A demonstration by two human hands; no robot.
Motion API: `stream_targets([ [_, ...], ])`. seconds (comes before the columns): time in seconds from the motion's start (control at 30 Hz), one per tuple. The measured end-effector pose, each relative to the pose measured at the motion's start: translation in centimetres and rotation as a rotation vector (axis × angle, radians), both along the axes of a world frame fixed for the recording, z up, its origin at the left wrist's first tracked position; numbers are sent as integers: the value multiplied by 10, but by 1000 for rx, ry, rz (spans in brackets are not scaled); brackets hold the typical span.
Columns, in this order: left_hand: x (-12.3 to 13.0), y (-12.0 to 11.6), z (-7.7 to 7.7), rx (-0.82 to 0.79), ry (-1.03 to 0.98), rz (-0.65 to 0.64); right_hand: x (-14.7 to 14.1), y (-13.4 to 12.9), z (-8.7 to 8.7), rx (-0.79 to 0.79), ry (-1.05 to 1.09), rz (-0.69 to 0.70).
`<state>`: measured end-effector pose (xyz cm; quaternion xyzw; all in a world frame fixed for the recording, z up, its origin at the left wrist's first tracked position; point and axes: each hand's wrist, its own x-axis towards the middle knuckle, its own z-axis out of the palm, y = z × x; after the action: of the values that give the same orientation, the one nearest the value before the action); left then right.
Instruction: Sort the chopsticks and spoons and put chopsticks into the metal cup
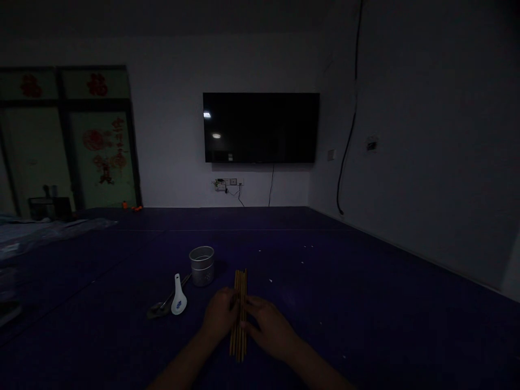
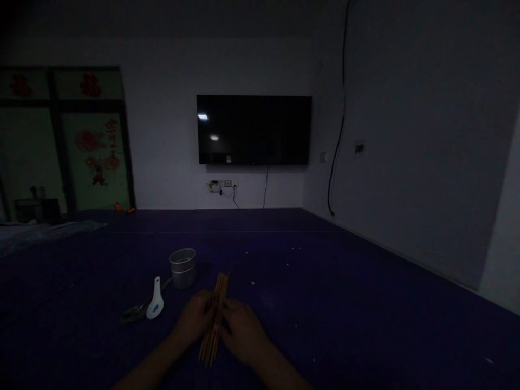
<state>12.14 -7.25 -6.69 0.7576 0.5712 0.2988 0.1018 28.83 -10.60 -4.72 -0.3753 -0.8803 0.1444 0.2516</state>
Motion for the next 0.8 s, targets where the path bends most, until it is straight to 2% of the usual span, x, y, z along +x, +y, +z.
stream_targets([
  [0.23,1,-4,5,-34,19,20,-1,1,-1,-4,-46,-27],
  [0.57,1,-4,4,-52,24,70,0,6,-8,5,-45,-80],
  [0.8,0,-4,4,-63,27,91,0,5,-6,-1,-33,-102],
])
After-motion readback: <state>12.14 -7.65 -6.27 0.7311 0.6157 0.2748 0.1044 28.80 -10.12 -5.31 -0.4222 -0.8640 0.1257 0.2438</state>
